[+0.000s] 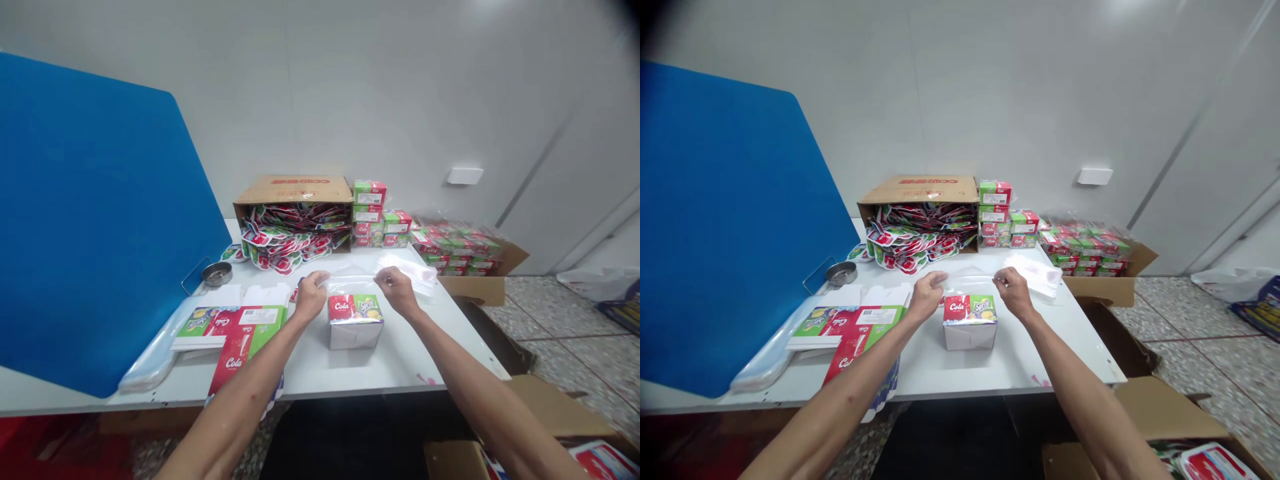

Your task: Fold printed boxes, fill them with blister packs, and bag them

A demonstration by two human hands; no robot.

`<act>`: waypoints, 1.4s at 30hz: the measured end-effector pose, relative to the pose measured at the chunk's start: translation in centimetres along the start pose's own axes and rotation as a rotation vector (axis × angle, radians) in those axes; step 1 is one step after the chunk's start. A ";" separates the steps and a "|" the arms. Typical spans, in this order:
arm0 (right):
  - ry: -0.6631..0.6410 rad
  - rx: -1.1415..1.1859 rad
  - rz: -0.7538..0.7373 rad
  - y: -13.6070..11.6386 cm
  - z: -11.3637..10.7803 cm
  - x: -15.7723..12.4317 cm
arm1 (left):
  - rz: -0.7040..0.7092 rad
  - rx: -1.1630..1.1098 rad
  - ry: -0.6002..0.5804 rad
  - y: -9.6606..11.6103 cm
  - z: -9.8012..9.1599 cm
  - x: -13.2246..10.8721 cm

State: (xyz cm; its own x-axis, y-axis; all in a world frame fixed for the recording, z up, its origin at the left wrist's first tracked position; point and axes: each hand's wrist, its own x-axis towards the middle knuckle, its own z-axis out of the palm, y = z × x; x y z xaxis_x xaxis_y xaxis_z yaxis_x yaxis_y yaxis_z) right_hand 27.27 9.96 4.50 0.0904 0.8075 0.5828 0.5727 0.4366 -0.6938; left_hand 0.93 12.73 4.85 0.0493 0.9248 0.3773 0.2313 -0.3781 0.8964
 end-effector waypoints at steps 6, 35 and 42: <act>0.034 0.057 0.134 0.9 0.4 -3.5 | 0.028 0.063 -0.040 -1.3 -0.4 -2.5; -0.095 -0.119 -0.207 0.4 -3.6 -11.9 | 0.456 0.403 0.201 -3.9 -1.9 -12.5; -0.037 0.061 -0.073 -1.5 -4.2 -12.0 | 0.335 0.230 0.186 -1.2 -1.8 -13.4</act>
State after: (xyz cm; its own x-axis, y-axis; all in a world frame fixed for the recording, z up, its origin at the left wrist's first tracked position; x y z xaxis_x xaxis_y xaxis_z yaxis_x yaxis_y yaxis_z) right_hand 28.72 -2.04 0.32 0.0201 0.7863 0.6175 0.5257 0.5170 -0.6755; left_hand -1.75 0.67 -0.84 -0.0126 0.7212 0.6926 0.4439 -0.6166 0.6502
